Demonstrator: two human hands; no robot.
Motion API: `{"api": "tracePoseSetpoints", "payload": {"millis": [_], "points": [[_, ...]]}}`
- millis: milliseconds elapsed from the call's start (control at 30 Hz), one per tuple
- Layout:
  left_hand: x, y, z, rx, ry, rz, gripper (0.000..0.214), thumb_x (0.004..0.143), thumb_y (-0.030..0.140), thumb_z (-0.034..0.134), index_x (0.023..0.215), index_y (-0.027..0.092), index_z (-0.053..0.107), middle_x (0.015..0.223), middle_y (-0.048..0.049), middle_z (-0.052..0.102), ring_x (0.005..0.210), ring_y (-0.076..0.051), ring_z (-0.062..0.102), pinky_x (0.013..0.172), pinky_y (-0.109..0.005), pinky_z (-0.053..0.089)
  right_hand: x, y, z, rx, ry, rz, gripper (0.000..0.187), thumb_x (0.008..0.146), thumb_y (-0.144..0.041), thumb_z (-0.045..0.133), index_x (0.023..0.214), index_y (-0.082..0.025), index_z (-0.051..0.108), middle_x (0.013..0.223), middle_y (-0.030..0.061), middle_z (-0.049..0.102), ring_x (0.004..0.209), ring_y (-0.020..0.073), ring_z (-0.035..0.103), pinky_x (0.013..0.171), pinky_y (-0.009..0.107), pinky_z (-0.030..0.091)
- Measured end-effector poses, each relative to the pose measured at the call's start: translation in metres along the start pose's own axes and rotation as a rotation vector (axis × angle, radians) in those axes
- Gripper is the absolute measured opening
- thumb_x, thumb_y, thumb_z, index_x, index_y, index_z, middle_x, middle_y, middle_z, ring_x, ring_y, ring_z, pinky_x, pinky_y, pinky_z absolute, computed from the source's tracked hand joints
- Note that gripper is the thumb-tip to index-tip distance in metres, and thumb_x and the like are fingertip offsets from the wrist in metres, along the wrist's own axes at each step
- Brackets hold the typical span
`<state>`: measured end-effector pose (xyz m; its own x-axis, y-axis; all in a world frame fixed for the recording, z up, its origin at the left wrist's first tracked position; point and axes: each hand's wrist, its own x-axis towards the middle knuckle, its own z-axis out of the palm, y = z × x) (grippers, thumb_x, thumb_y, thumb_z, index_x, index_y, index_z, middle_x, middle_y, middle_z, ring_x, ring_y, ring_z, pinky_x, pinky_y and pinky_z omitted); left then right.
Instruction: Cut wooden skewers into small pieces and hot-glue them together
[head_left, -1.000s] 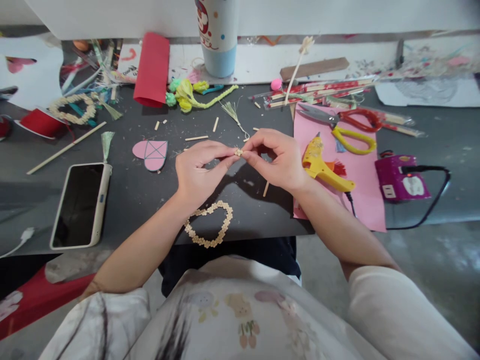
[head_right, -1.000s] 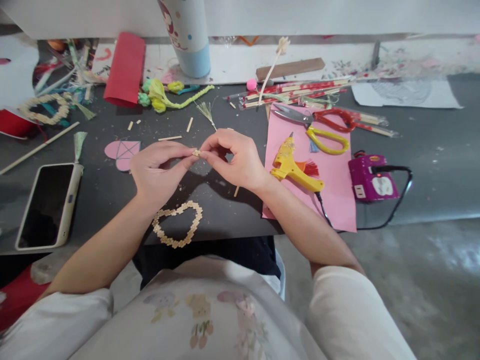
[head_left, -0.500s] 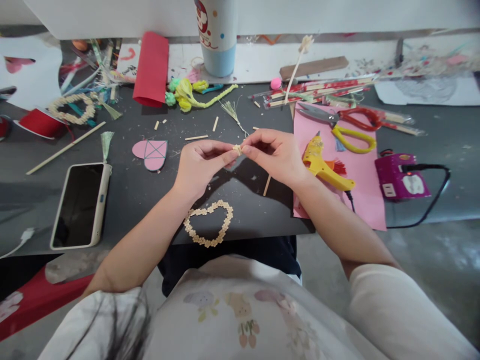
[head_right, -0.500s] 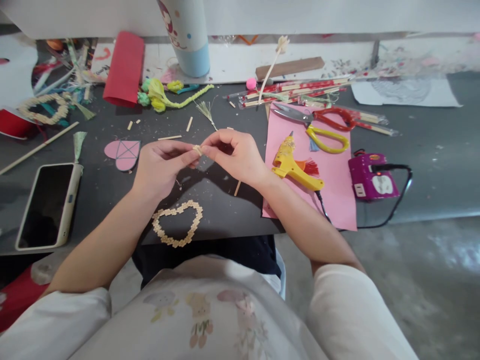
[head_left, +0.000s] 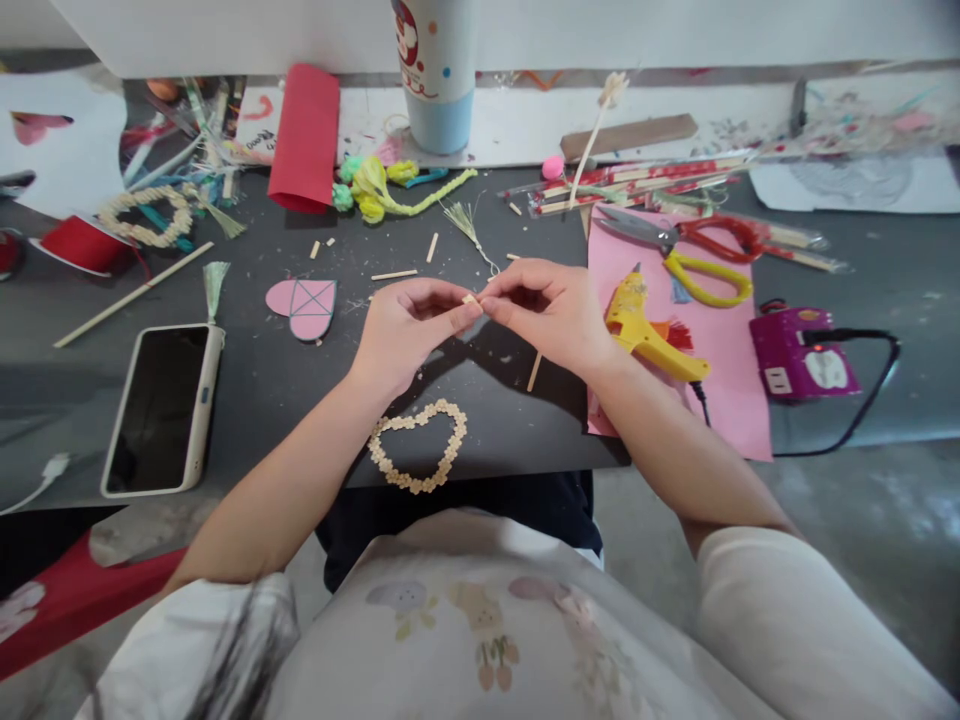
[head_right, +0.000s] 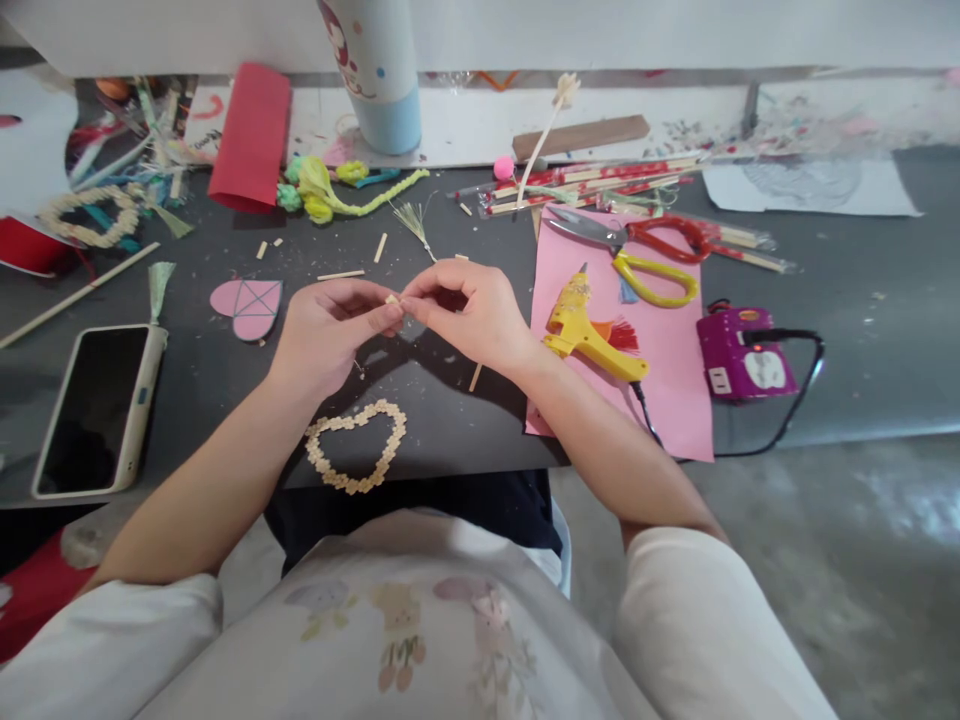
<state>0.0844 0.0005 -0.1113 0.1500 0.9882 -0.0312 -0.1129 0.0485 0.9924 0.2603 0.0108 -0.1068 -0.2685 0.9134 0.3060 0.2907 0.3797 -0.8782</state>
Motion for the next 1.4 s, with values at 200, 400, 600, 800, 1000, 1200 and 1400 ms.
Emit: {"api": "tracePoseSetpoints", "payload": {"millis": [200, 400, 600, 800, 1000, 1200, 1400], "points": [[0.0, 0.0, 0.0, 0.046, -0.019, 0.099, 0.02, 0.068, 0.032, 0.078, 0.081, 0.018, 0.071, 0.076, 0.0, 0.069, 0.066, -0.009, 0.062, 0.066, -0.023, 0.051, -0.002, -0.003, -0.004, 0.089, 0.011, 0.04, 0.014, 0.078, -0.03, 0.068, 0.08, -0.017, 0.069, 0.075, 0.0014, 0.065, 0.066, 0.0101, 0.054, 0.058, 0.026, 0.043], [-0.001, 0.002, 0.002, 0.087, -0.013, 0.103, 0.019, 0.07, 0.033, 0.075, 0.082, 0.02, 0.069, 0.083, -0.0006, 0.069, 0.073, -0.011, 0.064, 0.072, -0.025, 0.051, -0.002, -0.004, -0.007, 0.14, 0.006, 0.071, 0.018, 0.076, -0.034, 0.071, 0.081, -0.017, 0.066, 0.072, 0.0002, 0.06, 0.063, 0.0086, 0.05, 0.055, 0.024, 0.042], [-0.001, 0.002, 0.001, 0.122, -0.002, 0.091, 0.021, 0.071, 0.035, 0.075, 0.082, 0.02, 0.067, 0.083, -0.0012, 0.068, 0.075, -0.012, 0.063, 0.072, -0.026, 0.051, -0.001, -0.005, -0.007, 0.167, 0.001, 0.102, 0.021, 0.072, -0.033, 0.074, 0.08, -0.017, 0.063, 0.065, -0.0024, 0.053, 0.058, 0.007, 0.045, 0.051, 0.023, 0.038], [-0.002, 0.005, 0.0, 0.135, -0.029, 0.142, 0.019, 0.072, 0.032, 0.074, 0.084, 0.021, 0.067, 0.086, -0.0013, 0.068, 0.076, -0.011, 0.063, 0.072, -0.025, 0.051, 0.001, -0.006, -0.011, 0.191, 0.028, 0.113, 0.027, 0.069, -0.034, 0.076, 0.078, -0.018, 0.057, 0.067, -0.0028, 0.052, 0.059, 0.0076, 0.047, 0.053, 0.024, 0.041], [-0.003, 0.006, 0.001, 0.181, -0.025, 0.207, 0.019, 0.07, 0.032, 0.076, 0.084, 0.022, 0.068, 0.088, -0.0019, 0.068, 0.079, -0.012, 0.063, 0.074, -0.025, 0.052, 0.003, -0.002, -0.019, 0.196, 0.11, 0.087, 0.03, 0.068, -0.04, 0.076, 0.077, -0.021, 0.054, 0.07, -0.0017, 0.051, 0.062, 0.0093, 0.048, 0.056, 0.027, 0.043], [-0.001, 0.005, 0.0, 0.024, -0.042, 0.089, 0.017, 0.071, 0.032, 0.075, 0.083, 0.022, 0.068, 0.084, -0.0006, 0.068, 0.074, -0.011, 0.062, 0.072, -0.026, 0.052, 0.005, 0.003, -0.024, 0.095, 0.186, 0.082, 0.032, 0.071, -0.043, 0.074, 0.07, -0.021, 0.05, 0.067, -0.001, 0.049, 0.059, 0.0099, 0.046, 0.05, 0.027, 0.038], [0.003, 0.007, -0.004, -0.115, -0.064, -0.14, 0.017, 0.072, 0.034, 0.074, 0.081, 0.021, 0.068, 0.077, 0.0003, 0.066, 0.065, -0.007, 0.061, 0.064, -0.021, 0.052, 0.004, 0.002, -0.021, 0.004, 0.107, 0.11, 0.028, 0.072, -0.037, 0.072, 0.066, -0.018, 0.053, 0.061, -0.0026, 0.05, 0.053, 0.007, 0.039, 0.047, 0.024, 0.033]]}}
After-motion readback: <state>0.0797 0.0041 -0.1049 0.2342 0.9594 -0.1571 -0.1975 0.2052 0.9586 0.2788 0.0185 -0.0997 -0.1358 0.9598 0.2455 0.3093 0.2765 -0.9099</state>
